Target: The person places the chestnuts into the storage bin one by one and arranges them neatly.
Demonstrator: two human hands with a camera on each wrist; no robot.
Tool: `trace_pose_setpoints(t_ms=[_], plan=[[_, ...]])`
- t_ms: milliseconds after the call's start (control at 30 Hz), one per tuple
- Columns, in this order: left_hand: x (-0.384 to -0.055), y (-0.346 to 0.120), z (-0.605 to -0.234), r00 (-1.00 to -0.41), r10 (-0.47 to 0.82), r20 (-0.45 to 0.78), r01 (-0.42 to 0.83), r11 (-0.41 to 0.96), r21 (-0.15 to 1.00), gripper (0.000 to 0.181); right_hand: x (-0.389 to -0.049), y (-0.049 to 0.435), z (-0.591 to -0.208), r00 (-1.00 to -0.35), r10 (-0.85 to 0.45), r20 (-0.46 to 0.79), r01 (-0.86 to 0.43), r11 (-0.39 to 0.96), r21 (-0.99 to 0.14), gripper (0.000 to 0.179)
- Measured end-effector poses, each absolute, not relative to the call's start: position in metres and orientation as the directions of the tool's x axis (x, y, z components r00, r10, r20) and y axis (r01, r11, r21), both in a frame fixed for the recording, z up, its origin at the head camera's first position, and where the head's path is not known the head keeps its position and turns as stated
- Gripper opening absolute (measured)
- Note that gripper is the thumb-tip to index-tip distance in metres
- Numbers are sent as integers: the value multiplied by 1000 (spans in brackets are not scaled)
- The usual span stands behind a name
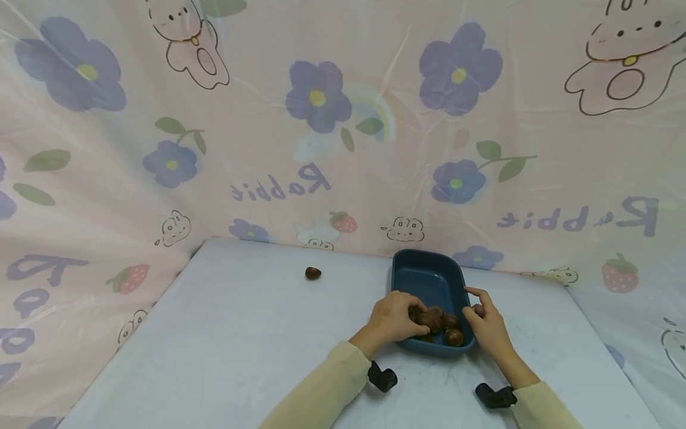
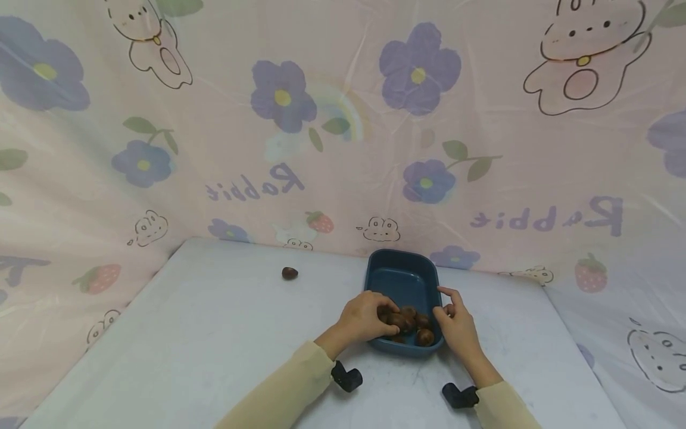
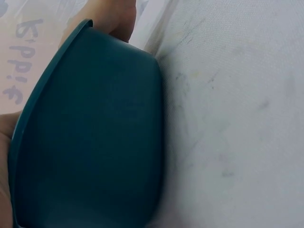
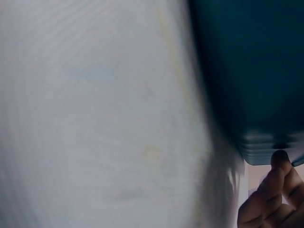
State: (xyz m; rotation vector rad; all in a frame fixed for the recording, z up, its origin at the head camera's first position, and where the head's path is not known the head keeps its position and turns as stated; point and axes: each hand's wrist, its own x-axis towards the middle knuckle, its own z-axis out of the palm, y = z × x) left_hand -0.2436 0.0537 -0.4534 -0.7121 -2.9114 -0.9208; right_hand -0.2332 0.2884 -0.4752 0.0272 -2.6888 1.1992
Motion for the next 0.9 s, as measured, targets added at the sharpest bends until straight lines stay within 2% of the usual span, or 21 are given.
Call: trace_pose_setpoints(t_ms=[433,900], plan=[[-242,52,-452,-895,421,148,425,702,572,31,-230,287,-472,-979,65,195,-102,672,-734,45],[-239,39,-449,-895,365,257,436,589,681,32,-229,286,-472,-982,54,180,-101,654,-749,46]])
